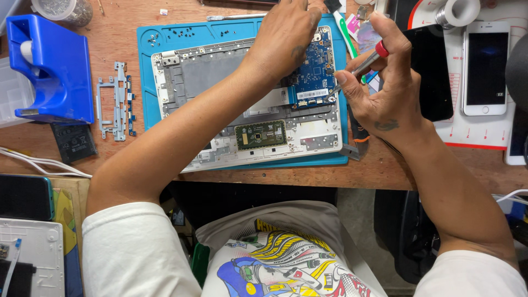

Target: The person disassembles a laptop by removing screws and prying off internal components. They use a screwdriver and a prying tool to detach a circuit board and other parts from the laptop chassis.

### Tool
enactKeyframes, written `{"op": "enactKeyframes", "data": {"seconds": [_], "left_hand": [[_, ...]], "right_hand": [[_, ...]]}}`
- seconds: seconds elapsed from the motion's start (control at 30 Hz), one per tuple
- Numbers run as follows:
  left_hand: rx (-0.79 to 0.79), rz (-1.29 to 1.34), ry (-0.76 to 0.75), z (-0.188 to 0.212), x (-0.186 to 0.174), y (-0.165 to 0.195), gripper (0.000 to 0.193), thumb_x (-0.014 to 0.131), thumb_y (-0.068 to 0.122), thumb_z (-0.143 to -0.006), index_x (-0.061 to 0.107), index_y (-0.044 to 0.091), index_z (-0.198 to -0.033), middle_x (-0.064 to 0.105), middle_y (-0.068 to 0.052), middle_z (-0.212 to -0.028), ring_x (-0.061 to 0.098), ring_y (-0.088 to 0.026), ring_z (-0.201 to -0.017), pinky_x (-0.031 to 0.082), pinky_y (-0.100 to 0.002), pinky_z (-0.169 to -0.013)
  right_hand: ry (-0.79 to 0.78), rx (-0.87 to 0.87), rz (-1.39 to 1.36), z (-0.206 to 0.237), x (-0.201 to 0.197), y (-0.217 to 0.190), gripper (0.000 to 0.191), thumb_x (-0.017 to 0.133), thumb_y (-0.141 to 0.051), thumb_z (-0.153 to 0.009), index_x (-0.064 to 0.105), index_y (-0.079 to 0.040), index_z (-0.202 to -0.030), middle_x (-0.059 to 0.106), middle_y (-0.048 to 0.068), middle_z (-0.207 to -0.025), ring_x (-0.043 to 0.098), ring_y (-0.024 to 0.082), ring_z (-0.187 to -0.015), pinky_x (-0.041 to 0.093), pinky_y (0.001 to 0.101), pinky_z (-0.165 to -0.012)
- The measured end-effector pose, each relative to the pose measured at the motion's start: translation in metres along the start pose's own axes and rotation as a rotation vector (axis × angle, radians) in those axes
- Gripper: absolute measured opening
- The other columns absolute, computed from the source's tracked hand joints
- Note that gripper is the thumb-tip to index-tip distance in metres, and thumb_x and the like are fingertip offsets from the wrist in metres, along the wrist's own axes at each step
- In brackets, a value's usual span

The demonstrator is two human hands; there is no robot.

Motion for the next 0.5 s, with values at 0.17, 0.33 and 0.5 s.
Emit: {"op": "enactKeyframes", "data": {"seconds": [0.17, 0.33, 0.5], "left_hand": [[-0.007, 0.002, 0.025, 0.001, 0.003, -0.002, 0.020, 0.076, -0.002, -0.076, 0.066, 0.000, -0.094, 0.062, -0.022, -0.106, 0.060, -0.039, -0.098, 0.047, -0.050, -0.082], [0.010, 0.004, 0.060, 0.003, 0.000, 0.000, 0.024, 0.074, -0.003, -0.072, 0.067, -0.001, -0.095, 0.060, -0.022, -0.106, 0.059, -0.039, -0.100, 0.047, -0.049, -0.082], [-0.021, 0.074, 0.036, 0.004, -0.012, 0.000, 0.014, 0.074, -0.002, -0.077, 0.063, 0.002, -0.086, 0.059, -0.019, -0.102, 0.058, -0.039, -0.099, 0.046, -0.049, -0.081]], "right_hand": [[0.000, -0.011, -0.001, 0.001, 0.001, 0.002, 0.066, 0.072, -0.004, -0.115, 0.019, -0.005, -0.155, 0.071, 0.017, -0.101, 0.078, 0.023, -0.098, 0.067, 0.0298, -0.088], [-0.008, 0.027, 0.012, 0.002, 0.002, 0.006, 0.067, 0.072, -0.006, -0.116, 0.020, -0.007, -0.156, 0.073, 0.016, -0.101, 0.079, 0.023, -0.100, 0.067, 0.0301, -0.089], [-0.007, -0.016, 0.013, 0.001, 0.002, 0.002, 0.064, 0.070, -0.006, -0.117, 0.019, -0.007, -0.156, 0.072, 0.016, -0.103, 0.078, 0.024, -0.103, 0.067, 0.0308, -0.092]]}}
Point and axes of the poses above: each hand's wrist, its own z-axis away from the middle knuckle, its own x-axis out of the palm, y = z × x, the point moved 7 cm from there along -z, towards the middle knuckle
